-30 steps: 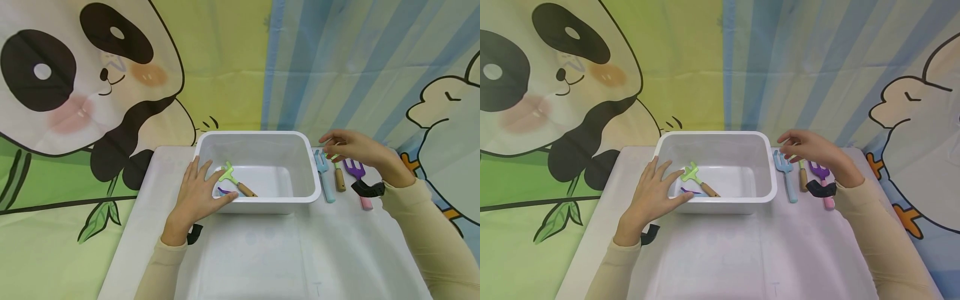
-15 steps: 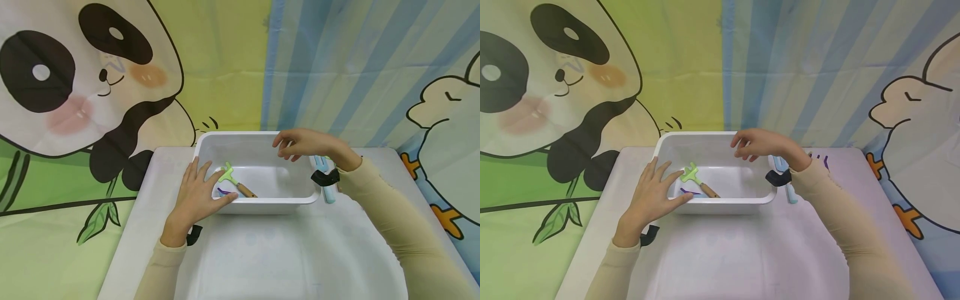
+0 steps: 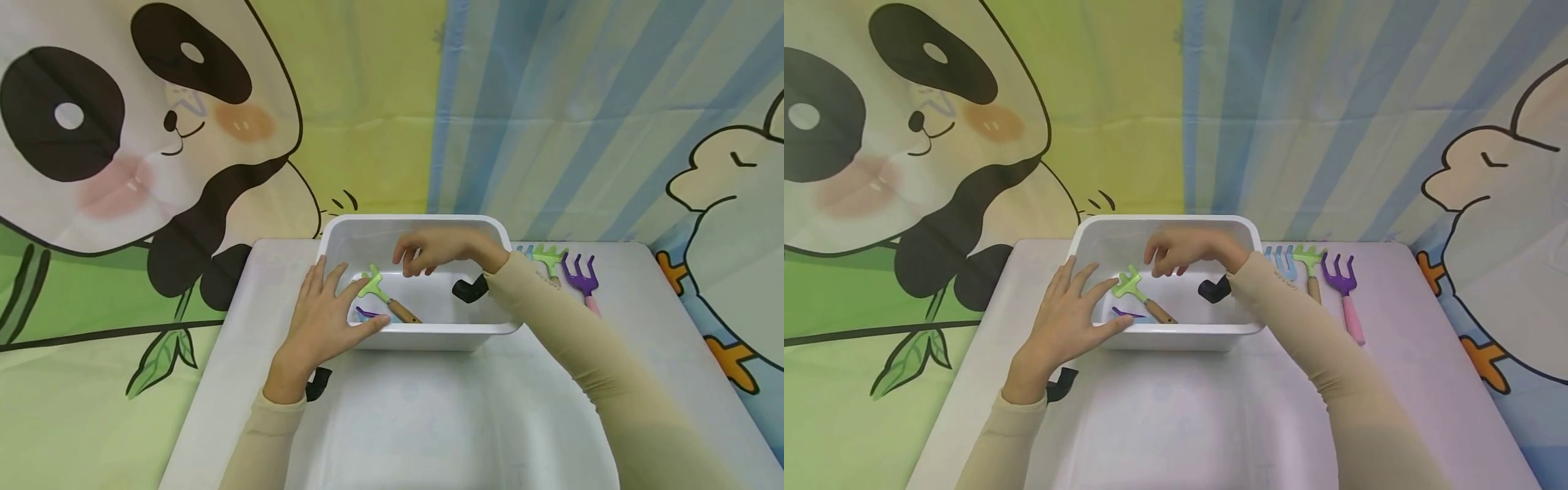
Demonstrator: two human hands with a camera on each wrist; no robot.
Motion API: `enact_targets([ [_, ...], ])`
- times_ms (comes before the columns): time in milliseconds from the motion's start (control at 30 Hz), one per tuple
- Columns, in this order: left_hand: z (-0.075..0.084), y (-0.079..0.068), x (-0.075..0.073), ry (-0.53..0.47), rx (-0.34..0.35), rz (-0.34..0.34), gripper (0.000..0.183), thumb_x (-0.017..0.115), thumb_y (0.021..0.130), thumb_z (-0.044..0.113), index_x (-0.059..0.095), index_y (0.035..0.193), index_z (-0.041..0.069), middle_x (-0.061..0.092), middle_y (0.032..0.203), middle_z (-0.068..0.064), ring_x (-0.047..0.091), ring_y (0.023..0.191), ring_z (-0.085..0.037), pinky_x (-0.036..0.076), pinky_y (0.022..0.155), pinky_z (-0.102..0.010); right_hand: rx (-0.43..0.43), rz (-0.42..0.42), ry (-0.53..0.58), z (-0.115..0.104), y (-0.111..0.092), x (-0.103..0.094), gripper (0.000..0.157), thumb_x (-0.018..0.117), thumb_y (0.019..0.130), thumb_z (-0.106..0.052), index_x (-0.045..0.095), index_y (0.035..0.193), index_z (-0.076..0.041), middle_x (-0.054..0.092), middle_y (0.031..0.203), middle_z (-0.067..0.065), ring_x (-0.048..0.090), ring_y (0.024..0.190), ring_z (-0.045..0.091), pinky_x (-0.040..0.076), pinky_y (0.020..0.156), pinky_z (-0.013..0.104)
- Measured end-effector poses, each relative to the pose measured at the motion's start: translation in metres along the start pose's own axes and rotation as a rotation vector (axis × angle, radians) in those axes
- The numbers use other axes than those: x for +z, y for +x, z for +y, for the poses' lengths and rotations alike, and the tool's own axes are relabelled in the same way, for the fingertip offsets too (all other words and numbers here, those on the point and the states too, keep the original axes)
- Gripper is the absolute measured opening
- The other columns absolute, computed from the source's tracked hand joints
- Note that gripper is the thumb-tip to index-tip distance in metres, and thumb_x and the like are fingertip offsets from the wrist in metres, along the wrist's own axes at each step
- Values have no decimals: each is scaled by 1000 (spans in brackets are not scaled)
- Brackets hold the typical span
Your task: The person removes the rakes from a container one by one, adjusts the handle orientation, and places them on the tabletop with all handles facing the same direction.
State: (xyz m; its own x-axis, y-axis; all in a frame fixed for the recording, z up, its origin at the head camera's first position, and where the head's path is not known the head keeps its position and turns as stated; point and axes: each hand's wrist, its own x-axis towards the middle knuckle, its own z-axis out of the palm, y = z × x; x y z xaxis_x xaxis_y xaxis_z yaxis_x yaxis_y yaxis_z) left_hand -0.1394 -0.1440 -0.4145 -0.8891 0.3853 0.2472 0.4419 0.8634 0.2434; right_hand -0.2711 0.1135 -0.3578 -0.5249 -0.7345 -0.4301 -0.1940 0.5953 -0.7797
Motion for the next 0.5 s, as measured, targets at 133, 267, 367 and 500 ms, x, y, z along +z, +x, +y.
enact_targets([
  [133,0,0,0,0,3,3,85,45,83,85,60,140,24,41,151,-20,7,149,-45,6,119,-56,44,-54,15,12,20,12,29,67,94,-13,59,122,-8,66,110,9,62,95,27,54,87,47],
  [267,1,0,1,-1,3,-2,85,45,83,84,61,140,23,41,152,-20,7,149,-45,6,118,-58,97,-91,29,24,33,21,30,67,93,-11,60,122,-6,66,108,9,63,96,29,54,88,50],
  [367,1,0,1,8,2,1,86,43,83,85,61,140,24,41,152,-20,7,149,-45,6,119,-57,141,-116,5,32,38,26,33,68,93,-11,59,124,-2,65,107,10,64,96,31,55,86,49],
  [500,0,0,2,8,5,9,85,44,83,85,61,140,23,42,151,-19,8,149,-45,6,118,-57,218,-143,-61,43,41,31,36,68,93,-14,60,125,-1,64,110,8,65,101,33,56,85,47],
])
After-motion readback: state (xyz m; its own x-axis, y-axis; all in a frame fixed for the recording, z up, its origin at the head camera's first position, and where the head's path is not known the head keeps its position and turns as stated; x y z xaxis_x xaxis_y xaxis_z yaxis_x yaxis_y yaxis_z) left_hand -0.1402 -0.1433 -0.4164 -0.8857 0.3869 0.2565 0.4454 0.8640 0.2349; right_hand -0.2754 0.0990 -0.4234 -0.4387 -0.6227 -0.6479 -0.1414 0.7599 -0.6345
